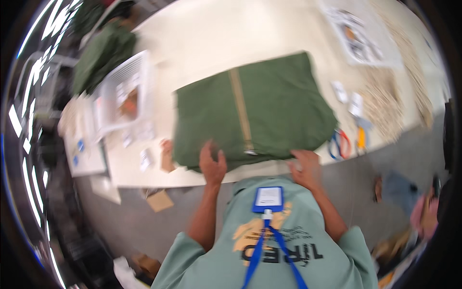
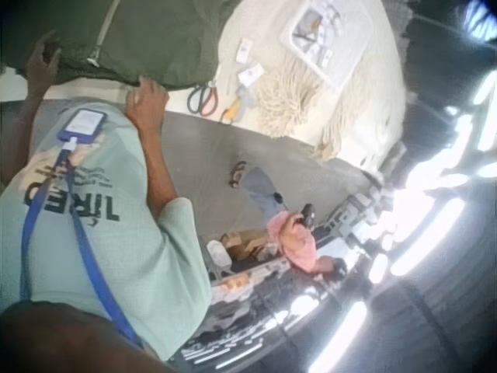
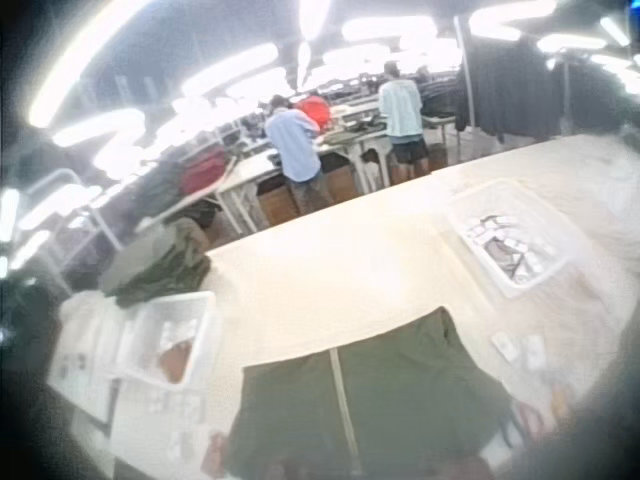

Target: The person assembles a green drawstring bag by threading a white rope through the top hem, tying a knot, and attaching a tag with a hot glue gun. They then fold the bag and place it on the table.

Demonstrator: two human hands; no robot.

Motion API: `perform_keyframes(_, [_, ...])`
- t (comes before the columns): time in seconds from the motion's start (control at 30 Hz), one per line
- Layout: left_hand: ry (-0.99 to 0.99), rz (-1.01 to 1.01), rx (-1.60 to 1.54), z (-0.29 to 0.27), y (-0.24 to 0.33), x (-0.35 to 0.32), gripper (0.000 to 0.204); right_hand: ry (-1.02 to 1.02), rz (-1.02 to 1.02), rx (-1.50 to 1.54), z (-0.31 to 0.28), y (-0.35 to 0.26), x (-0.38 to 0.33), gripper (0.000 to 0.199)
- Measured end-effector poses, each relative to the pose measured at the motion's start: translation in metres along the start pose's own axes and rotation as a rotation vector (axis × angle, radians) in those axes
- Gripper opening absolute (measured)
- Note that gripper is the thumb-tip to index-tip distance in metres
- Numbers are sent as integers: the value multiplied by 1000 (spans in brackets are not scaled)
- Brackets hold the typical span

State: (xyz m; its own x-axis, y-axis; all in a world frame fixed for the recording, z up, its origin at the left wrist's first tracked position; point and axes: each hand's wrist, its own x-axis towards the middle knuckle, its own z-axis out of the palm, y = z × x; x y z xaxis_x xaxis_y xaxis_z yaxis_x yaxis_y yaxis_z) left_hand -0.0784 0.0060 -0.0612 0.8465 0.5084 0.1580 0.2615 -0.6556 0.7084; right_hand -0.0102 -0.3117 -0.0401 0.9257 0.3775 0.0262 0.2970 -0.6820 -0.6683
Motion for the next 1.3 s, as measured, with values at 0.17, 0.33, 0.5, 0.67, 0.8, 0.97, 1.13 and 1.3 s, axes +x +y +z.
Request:
perform_keyframes(0.17, [347,-349,90,-75,-77,5,54,-6,101,441,-28,-26,26,41])
perform_keyframes(0.33, [211,-537,557,-125,-154,1,70,-105,59,351,-23,-45,57,45])
perform_keyframes(0.5, [104,-661,576,-128,-197,0,76,-167,46,285,9,-68,56,50])
perform_keyframes(0.67, [41,-619,553,-144,-212,4,80,-255,119,324,61,-101,42,52])
perform_keyframes(0.8, [-12,-601,522,-163,-213,4,71,-397,88,284,90,-123,34,53])
perform_keyframes(0.97, [12,-575,376,-190,-218,3,72,-408,-58,153,99,-139,42,52])
perform_keyframes(1.13, [107,-448,227,-223,-182,6,70,-392,16,293,105,-164,52,54])
perform_keyframes(1.3, [11,-242,95,-256,-90,31,65,-246,-62,449,110,-222,66,63])
